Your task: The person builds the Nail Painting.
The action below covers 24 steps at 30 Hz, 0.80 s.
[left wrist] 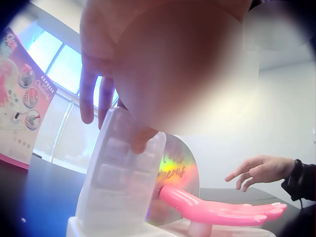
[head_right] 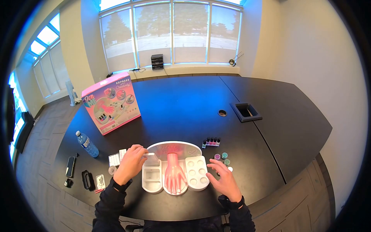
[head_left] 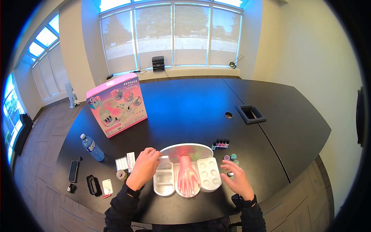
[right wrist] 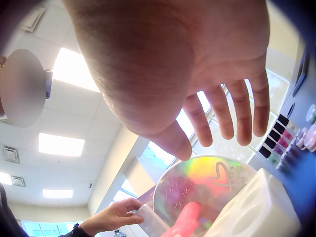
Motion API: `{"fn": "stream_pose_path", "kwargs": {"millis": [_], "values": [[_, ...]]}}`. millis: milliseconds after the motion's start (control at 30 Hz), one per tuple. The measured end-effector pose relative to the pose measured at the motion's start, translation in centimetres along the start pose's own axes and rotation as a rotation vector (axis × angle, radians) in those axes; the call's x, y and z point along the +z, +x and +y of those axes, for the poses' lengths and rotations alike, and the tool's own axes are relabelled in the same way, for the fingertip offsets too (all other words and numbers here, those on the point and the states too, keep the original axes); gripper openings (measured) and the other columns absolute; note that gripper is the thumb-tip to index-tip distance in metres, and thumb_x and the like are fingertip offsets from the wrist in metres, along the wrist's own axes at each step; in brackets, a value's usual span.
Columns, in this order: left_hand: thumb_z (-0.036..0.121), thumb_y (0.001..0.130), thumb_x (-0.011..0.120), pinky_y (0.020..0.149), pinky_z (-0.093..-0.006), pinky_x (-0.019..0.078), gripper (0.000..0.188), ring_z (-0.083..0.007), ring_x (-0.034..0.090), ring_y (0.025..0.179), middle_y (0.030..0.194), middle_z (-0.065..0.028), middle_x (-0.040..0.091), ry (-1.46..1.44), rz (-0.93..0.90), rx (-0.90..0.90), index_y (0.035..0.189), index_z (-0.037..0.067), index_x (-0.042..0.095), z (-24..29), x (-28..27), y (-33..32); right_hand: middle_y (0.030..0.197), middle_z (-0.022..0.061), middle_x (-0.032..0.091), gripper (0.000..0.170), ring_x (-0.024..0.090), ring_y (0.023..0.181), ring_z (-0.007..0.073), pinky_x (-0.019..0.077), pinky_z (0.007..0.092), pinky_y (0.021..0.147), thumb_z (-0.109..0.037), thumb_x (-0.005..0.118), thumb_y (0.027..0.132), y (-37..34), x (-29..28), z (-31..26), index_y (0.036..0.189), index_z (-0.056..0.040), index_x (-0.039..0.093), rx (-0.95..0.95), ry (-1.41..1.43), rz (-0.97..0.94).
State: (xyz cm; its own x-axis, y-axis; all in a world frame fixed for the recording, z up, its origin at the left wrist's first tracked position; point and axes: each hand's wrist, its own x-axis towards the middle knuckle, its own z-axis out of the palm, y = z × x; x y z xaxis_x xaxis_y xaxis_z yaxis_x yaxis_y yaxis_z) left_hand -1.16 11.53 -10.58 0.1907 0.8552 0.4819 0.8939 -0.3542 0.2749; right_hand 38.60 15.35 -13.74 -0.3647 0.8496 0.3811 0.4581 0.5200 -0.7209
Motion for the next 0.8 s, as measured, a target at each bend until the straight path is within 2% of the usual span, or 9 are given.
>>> {"fn": "stream_pose_path", "kwargs": {"millis": [367, 800], "values": [[0.005, 0.084, 0.084, 0.1, -0.047, 0.0522, 0.03, -0.0355, 0.062, 0.116, 0.113, -0.0106, 0.067, 0.047, 0.116, -0.002, 0.112, 0.005, 0.072, -0.7, 1.4, 0.1, 0.148, 0.016, 0.069, 0.034, 0.072, 0.118, 0.0319, 0.0581, 0.0392, 0.091, -0.016, 0.081, 0.098, -0.1, 0.2, 0.1, 0.129, -0.0036, 0.074, -0.013, 0.012, -0.006], [0.003, 0.08, 0.087, 0.094, -0.0462, 0.051, 0.036, -0.0366, 0.063, 0.114, 0.112, -0.0119, 0.068, 0.02, 0.205, -0.01, 0.11, 0.004, 0.067, -1.3, 2.8, 0.1, 0.146, 0.0173, 0.07, 0.033, 0.071, 0.122, 0.0333, 0.0584, 0.0397, 0.091, -0.015, 0.082, 0.097, -0.2, 0.2, 0.2, 0.127, -0.0028, 0.074, -0.008, 0.009, -0.004]]}}
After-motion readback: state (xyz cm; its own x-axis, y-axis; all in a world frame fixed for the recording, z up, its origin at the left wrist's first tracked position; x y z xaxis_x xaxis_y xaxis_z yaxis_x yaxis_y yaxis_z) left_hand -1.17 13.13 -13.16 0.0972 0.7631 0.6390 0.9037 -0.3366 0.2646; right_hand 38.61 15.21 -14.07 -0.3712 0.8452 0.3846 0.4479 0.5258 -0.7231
